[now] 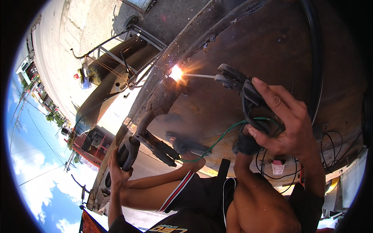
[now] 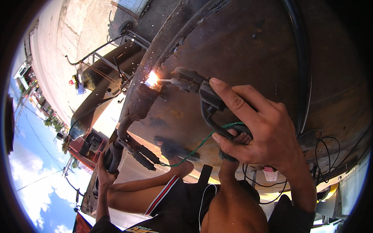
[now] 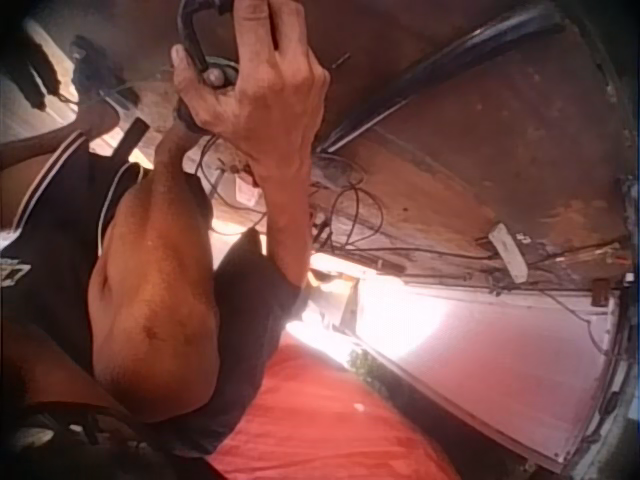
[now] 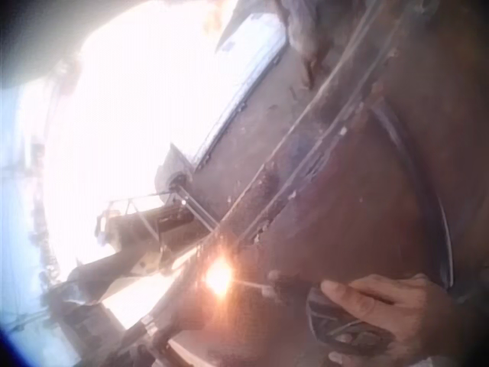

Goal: The person uses a welding torch to join metal pieces on a large curved metal structure. They repeatedly position the torch, strike an arc, and weld along seams while another person works nearby.

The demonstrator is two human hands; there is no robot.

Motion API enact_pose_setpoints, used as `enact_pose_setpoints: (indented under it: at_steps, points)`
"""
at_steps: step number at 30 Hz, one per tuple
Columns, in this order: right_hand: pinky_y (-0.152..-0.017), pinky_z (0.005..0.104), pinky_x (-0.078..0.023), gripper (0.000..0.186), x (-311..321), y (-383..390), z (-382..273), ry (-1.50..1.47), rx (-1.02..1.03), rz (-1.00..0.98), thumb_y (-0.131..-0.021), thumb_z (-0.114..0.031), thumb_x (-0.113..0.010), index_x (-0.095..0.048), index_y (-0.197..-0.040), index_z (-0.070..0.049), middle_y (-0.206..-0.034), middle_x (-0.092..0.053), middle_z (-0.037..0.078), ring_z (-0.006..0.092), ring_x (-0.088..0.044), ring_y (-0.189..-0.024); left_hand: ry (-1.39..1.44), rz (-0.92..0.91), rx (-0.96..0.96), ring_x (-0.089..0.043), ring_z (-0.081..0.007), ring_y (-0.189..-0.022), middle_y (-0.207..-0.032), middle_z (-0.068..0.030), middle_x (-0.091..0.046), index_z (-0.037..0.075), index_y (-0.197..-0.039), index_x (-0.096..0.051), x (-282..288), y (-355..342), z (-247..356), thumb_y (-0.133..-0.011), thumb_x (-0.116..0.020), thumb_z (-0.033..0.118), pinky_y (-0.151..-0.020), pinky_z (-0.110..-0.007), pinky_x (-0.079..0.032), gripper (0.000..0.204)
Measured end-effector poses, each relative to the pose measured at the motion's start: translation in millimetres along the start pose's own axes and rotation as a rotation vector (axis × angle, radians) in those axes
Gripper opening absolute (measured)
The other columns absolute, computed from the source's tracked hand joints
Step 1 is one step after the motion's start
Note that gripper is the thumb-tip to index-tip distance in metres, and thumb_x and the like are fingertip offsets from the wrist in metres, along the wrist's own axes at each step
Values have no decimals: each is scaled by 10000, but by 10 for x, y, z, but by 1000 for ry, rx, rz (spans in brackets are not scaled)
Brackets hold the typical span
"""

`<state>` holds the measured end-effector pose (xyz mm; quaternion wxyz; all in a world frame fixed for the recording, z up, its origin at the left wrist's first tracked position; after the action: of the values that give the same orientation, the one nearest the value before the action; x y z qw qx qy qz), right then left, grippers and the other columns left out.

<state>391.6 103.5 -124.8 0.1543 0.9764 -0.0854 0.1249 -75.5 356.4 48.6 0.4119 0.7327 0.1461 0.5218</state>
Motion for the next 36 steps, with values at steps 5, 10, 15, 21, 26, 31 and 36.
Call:
enact_pose_setpoints:
  at_steps: [5, 10, 15, 21, 26, 31, 36]
  points:
    - [-780, 394, -624, 847, 1, -1, 1, -3, -1, -6, -761, -239, -829, -549, -1507, 50, -1152, -685, 220, 303, -752, -895, -15, 6, -2, -615, -488, -1153, -1210, -252, -633, 35, -1411, -515, 8, 2, 5, -559, -745, 77, -1027, -537, -492, 883]
    - [-781, 396, -623, 852, -4, -8, 4, -17, -2, -3, -756, -237, -829, -549, -1507, 52, -1149, -685, 223, 306, -751, -899, -1, 11, -4, -614, -487, -1157, -1213, -253, -632, 34, -1412, -514, -3, 11, -24, -559, -750, 81, -1036, -536, -489, 886]
    - [-796, 401, -623, 860, 0, -10, 5, -11, -6, -7, -738, -229, -833, -555, -1502, 52, -1160, -686, 228, 313, -752, -915, 4, 10, -1, -611, -486, -1167, -1227, -250, -630, 38, -1421, -511, -10, 8, -38, -559, -753, 74, -1046, -534, -484, 896]
    - [-809, 407, -624, 859, -6, -19, 15, -12, -12, -11, -736, -230, -835, -558, -1501, 47, -1173, -688, 232, 320, -756, -938, -7, 6, 3, -609, -482, -1171, -1236, -245, -630, 42, -1425, -513, -3, 11, -21, -559, -752, 68, -1048, -531, -483, 898]
    - [-811, 408, -629, 855, -8, -23, 17, -17, -17, -22, -744, -229, -834, -554, -1503, 46, -1180, -688, 233, 322, -758, -944, -10, 3, -2, -609, -479, -1172, -1241, -243, -630, 45, -1428, -513, -2, 9, -26, -561, -747, 66, -1050, -527, -481, 899]
    - [-811, 406, -631, 846, -8, -26, 22, -11, -20, -33, -757, -237, -833, -553, -1503, 47, -1182, -687, 233, 322, -758, -946, -56, 34, -40, -600, -471, -1204, -1271, -242, -625, 47, -1445, -506, 10, 24, -17, -565, -750, 64, -1070, -525, -469, 913]
    - [-818, 410, -631, 843, -10, -28, 23, -1, -11, -38, -763, -244, -830, -552, -1504, 47, -1181, -686, 236, 324, -757, -951, -60, 8, 21, -581, -466, -1241, -1310, -238, -613, 57, -1467, -493, -7, 53, -63, -564, -759, 67, -1101, -530, -444, 941]
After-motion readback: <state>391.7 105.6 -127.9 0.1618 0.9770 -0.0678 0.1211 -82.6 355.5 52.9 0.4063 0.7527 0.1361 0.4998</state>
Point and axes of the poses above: each hand's wrist, its own y-axis away from the middle knuckle, its own x-axis out of the back of the hand, z = x × y, the point moved 4 cm from there along -y, towards the middle knuckle
